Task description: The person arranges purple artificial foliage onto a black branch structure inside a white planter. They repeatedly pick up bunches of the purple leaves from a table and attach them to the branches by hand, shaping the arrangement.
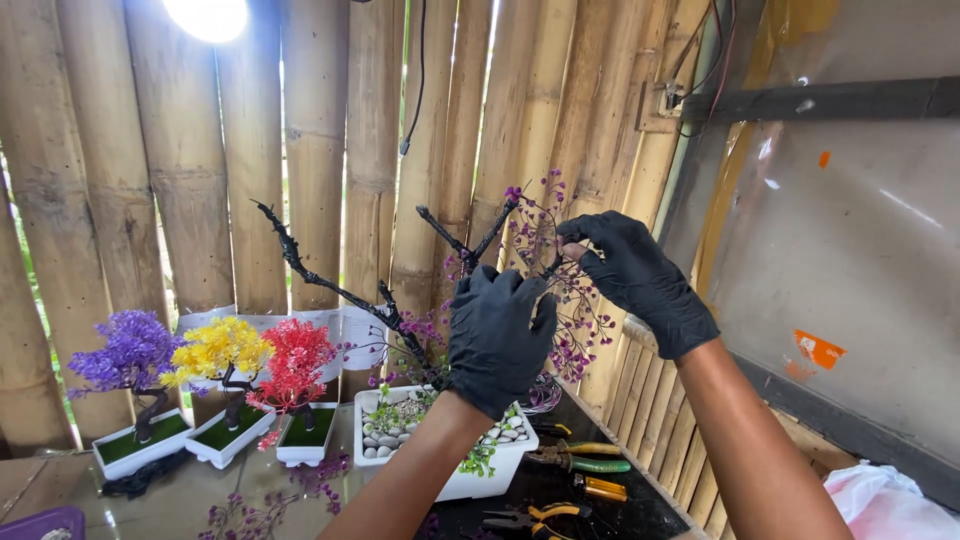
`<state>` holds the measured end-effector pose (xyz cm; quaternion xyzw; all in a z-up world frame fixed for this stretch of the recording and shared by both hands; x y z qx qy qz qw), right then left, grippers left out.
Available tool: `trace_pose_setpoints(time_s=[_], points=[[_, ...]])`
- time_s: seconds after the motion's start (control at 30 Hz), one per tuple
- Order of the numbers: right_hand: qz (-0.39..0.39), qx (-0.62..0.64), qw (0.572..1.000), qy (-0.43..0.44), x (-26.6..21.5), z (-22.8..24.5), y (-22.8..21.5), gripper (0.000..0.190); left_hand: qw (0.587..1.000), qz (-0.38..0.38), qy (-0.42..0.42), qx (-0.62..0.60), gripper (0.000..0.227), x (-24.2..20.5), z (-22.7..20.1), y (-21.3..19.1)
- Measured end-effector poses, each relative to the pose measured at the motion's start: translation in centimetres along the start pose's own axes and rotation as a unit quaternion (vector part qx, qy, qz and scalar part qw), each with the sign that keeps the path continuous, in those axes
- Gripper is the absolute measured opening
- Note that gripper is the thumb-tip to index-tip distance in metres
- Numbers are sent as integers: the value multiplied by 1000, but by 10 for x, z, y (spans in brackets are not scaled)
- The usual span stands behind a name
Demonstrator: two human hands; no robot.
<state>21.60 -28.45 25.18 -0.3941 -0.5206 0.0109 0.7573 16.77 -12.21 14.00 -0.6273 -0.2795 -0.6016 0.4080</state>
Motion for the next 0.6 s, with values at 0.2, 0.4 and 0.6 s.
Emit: trace_pose_setpoints(time_s=[0.2,0.4,0.6], points=[[-69,-55,996,-11,-21,-9,-21,29,998,10,54,20,25,-26,-20,-85],[-185,34,982,-22,-80,65,-48,48,990,139,27,-18,28,-65,-6,-167],[48,101,993,33,-156,130,16,20,917,394,3,-62,20,-187,44,-216]])
Point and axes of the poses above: each hand's wrist, its own x-axis towards the middle knuckle, its own y-axis out of the palm, z = x × y, the point moved 2 cm from there along x, towards the middle knuckle, and after that the axes turned 14 degrees about y, right-handed, at the moved point
